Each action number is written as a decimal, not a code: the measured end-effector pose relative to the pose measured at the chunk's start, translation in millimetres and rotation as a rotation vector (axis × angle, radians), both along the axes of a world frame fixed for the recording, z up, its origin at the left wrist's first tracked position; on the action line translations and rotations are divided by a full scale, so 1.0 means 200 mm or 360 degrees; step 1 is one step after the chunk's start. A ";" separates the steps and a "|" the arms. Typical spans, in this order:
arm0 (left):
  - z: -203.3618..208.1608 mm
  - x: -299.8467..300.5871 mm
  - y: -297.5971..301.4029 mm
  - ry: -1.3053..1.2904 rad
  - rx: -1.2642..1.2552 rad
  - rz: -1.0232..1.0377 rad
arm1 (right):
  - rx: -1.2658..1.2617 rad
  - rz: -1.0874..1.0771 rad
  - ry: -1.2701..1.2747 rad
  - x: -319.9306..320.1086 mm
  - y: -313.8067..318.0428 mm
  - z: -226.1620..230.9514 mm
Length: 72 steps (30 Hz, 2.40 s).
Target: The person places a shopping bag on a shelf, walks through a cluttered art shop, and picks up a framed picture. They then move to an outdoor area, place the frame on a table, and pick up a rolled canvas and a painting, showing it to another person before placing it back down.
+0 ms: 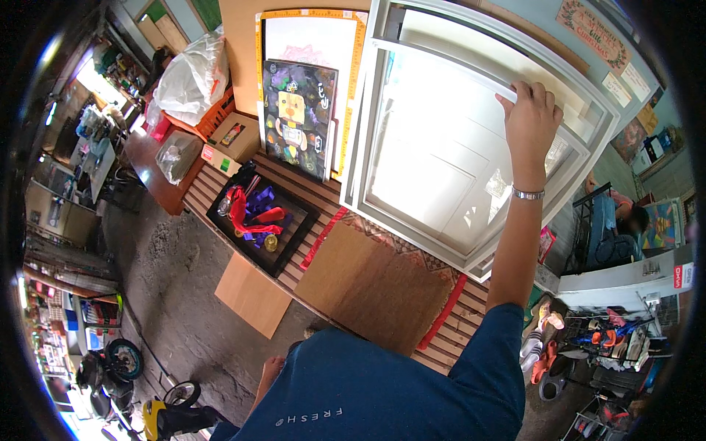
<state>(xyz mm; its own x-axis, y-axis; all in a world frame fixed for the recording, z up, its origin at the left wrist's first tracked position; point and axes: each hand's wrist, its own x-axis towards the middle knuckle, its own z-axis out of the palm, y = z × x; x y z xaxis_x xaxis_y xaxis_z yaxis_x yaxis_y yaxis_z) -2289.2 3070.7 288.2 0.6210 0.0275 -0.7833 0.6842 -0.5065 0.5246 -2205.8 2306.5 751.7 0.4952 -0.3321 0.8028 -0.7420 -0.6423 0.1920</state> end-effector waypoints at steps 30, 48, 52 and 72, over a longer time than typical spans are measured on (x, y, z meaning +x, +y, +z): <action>0.02 -0.11 -0.01 -0.0040 0.0083 0.0017 | 0.0009 0.0217 -0.0193 0.09 -0.19 -0.11; -0.05 -0.12 0.01 -0.0005 -0.0025 0.0130 | -0.0094 0.0181 -0.0230 0.08 -0.18 -0.20; -0.12 -0.10 0.07 0.0045 -0.0050 0.0019 | -0.0072 0.0312 -0.0314 -0.05 0.12 -0.31; 0.35 0.69 -0.37 -0.1453 0.0087 -0.1350 | 0.1672 0.0288 0.0171 -0.91 2.05 -1.77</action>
<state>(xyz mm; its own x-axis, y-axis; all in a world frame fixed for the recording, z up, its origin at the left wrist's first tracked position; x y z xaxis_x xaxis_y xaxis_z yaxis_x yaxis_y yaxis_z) -2150.3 2996.1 358.2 0.7748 -0.6287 -0.0672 -0.4720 -0.6458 0.6002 -2387.8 2717.5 398.0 0.6572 -0.7461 0.1069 -0.6314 -0.6225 -0.4625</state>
